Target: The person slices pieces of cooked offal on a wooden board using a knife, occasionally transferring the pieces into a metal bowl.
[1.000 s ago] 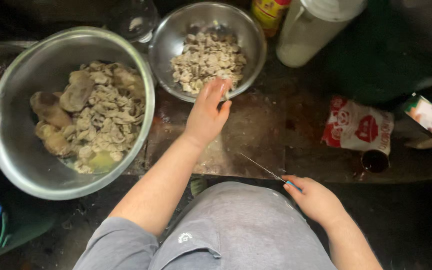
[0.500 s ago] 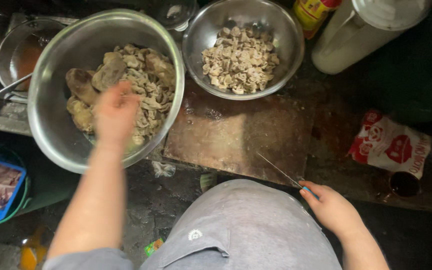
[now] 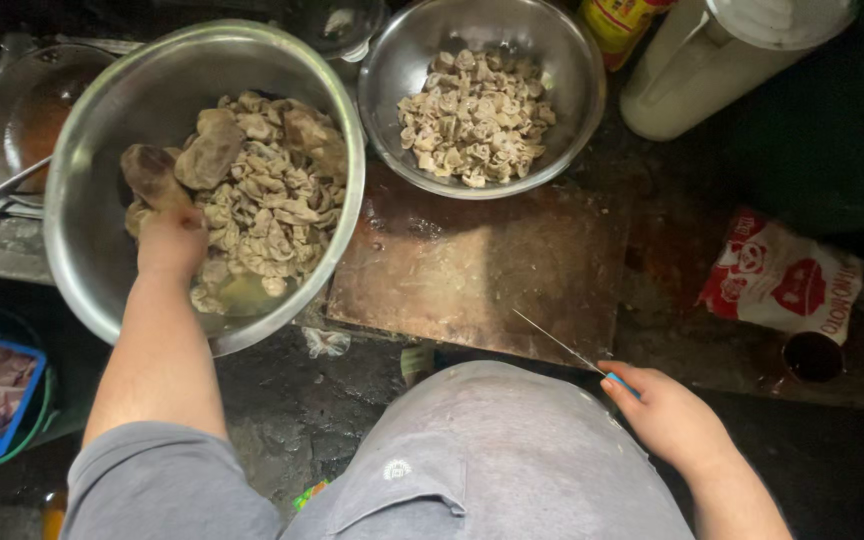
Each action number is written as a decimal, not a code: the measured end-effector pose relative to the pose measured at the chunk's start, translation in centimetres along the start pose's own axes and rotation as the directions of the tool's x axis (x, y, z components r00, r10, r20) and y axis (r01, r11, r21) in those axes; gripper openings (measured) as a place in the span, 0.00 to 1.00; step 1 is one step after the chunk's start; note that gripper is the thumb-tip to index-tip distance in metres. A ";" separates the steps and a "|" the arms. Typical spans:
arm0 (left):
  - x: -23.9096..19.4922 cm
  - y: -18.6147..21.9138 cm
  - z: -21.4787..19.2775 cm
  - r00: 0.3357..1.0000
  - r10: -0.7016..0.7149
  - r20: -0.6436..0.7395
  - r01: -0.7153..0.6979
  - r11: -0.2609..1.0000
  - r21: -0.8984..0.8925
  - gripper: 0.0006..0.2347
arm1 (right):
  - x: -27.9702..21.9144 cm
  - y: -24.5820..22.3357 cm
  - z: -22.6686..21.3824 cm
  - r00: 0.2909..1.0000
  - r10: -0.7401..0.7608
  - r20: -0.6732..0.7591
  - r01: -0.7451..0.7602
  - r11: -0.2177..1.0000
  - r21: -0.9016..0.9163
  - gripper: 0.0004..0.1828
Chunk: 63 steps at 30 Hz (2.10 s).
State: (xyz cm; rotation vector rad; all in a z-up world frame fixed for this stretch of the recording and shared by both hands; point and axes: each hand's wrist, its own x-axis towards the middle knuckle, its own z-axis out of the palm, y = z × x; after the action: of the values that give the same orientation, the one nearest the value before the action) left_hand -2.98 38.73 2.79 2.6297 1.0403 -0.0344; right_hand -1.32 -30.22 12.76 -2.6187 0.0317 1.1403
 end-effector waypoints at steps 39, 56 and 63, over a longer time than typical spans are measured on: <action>-8.7 11.8 -18.5 0.861 0.343 -0.375 -0.203 -0.444 -0.873 0.06 | 0.7 1.4 0.2 0.996 -0.073 -0.045 0.075 0.995 0.060 0.26; -18.8 33.2 -9.6 0.635 0.744 0.210 -0.001 0.272 -0.962 0.15 | -0.5 3.8 1.1 0.988 0.015 -0.151 0.009 0.987 0.160 0.25; -17.3 30.0 -1.2 0.557 0.338 0.758 -0.509 0.861 -0.009 0.17 | -1.7 3.1 1.0 0.984 0.128 -0.124 -0.092 0.962 0.257 0.24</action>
State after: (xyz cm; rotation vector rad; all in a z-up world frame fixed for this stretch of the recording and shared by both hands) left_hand 4.28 6.98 14.60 2.5421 0.0907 -1.0743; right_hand -3.63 -33.12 12.57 -2.4883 0.3331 0.9171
